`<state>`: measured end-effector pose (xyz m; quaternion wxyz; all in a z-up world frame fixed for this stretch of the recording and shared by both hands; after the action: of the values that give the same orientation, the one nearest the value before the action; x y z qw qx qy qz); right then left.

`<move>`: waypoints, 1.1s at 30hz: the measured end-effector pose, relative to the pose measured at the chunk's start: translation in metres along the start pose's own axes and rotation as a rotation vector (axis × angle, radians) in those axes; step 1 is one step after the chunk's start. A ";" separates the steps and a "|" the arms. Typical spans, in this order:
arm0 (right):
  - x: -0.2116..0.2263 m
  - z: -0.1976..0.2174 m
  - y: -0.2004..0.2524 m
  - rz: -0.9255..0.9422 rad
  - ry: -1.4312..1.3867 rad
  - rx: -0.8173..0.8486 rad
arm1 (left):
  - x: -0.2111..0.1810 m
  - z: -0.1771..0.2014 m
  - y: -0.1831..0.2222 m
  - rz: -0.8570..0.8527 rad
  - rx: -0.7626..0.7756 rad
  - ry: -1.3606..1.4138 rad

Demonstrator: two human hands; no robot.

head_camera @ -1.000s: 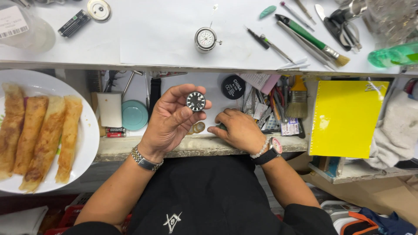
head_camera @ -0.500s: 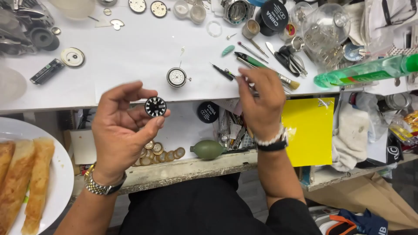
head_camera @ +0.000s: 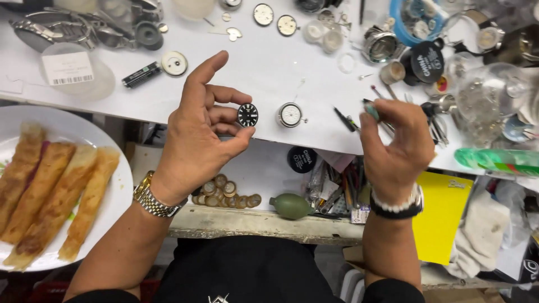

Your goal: The person is performing a delicate watch repair, specifically installing the hands onto the watch dial using tweezers and a small screwdriver.

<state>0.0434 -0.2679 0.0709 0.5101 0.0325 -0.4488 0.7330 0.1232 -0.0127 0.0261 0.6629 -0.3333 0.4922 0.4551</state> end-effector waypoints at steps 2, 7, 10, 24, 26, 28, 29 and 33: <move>0.004 -0.004 0.016 -0.015 -0.063 -0.050 | 0.002 0.001 -0.001 0.067 0.013 0.012; 0.015 -0.028 0.044 -0.102 -0.268 -0.106 | 0.004 -0.001 -0.006 0.081 0.049 -0.037; 0.010 -0.037 0.058 -0.315 -0.450 -0.195 | 0.004 -0.003 -0.007 0.079 0.057 -0.051; 0.031 -0.054 0.042 -0.310 -0.365 -0.060 | 0.003 -0.007 -0.008 0.086 0.105 -0.109; 0.033 -0.059 0.038 -0.315 -0.402 -0.072 | 0.002 -0.008 -0.008 0.082 0.120 -0.110; 0.042 -0.067 0.029 -0.217 -0.358 -0.012 | 0.000 -0.007 -0.009 0.076 0.147 -0.162; 0.044 -0.069 0.029 -0.217 -0.355 -0.015 | -0.002 -0.007 -0.010 0.073 0.150 -0.162; 0.050 -0.080 0.026 -0.255 -0.330 0.023 | 0.000 -0.008 -0.009 0.102 0.191 -0.162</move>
<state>0.0323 -0.1792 0.0325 0.5180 0.2147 -0.5101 0.6523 0.1289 -0.0227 0.0241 0.7054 -0.2054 0.4944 0.4646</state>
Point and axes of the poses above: each hand's wrist, its own y-axis away from the middle knuckle, its own z-axis out of the back of the hand, x = y × z, the point moved 8 cm from there along -y, towards the middle knuckle, and after that the axes turned 6 degrees about -y, right-handed, at the moved point
